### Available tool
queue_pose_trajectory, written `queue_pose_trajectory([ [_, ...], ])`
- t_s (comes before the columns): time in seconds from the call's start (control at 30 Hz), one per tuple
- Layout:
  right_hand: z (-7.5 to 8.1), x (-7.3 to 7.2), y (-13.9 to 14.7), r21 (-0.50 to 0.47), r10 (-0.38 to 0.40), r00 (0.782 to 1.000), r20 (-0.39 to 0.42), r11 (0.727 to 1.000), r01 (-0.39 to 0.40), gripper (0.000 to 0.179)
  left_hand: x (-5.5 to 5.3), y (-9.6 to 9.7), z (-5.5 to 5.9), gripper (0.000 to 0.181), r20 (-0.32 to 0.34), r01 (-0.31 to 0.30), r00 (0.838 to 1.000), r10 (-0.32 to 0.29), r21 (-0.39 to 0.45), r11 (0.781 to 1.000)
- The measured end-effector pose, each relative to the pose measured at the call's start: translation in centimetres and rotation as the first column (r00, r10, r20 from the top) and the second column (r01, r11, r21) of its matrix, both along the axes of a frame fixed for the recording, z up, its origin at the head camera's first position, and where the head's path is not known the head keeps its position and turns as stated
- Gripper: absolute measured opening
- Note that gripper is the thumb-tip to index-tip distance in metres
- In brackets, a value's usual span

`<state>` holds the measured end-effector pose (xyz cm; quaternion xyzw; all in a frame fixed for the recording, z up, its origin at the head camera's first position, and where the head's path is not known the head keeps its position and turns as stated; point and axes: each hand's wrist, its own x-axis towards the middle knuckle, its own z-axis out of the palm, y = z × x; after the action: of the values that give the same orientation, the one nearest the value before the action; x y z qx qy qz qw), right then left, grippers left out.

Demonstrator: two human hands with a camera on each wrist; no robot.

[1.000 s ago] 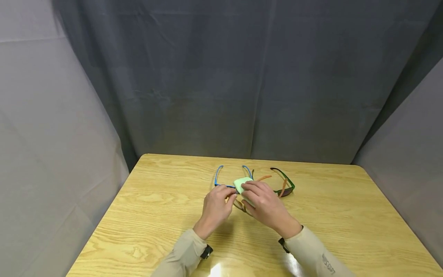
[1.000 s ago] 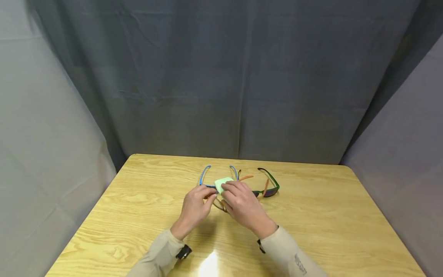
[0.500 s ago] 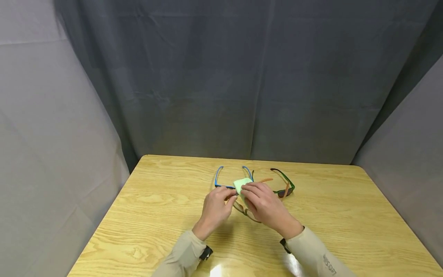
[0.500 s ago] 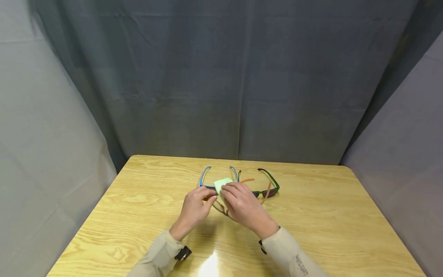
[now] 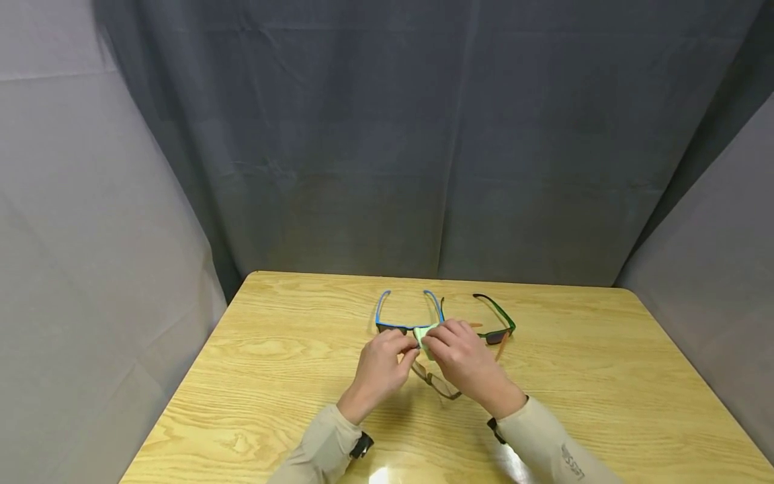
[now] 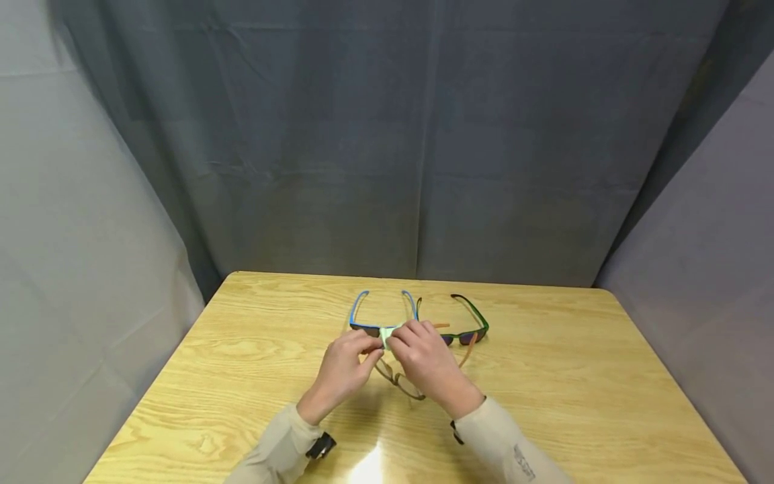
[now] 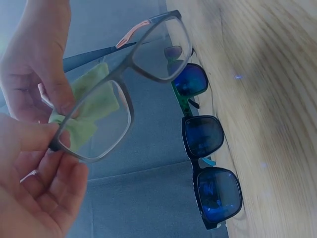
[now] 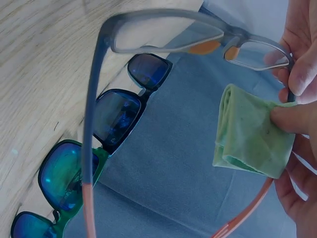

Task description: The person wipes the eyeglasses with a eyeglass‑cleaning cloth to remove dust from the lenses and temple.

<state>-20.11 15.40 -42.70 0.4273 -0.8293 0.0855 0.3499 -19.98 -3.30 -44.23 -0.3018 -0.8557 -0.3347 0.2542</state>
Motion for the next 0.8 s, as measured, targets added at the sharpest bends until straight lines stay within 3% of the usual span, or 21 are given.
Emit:
queue_pose_trajectory([
  [0.1,-0.2,-0.1,0.0,0.002,0.002,1.0,0.003,1.0,-0.002,0.008,0.0,-0.1,-0.1,0.005,0.001,0.001,1.0,-0.001,-0.016,1.0],
  [0.37,-0.2,-0.2,-0.1,-0.002,-0.001,0.999,0.04,1.0,0.001,0.024,-0.2,-0.6,-0.5,0.005,0.003,0.017,1.0,-0.017,-0.026,1.0],
  [0.8,-0.1,-0.5,0.2,-0.033,0.023,1.0,-0.006,0.999,-0.023,0.032,-0.1,-1.2,-0.3,0.006,0.007,0.018,1.0,-0.018,-0.031,0.999],
])
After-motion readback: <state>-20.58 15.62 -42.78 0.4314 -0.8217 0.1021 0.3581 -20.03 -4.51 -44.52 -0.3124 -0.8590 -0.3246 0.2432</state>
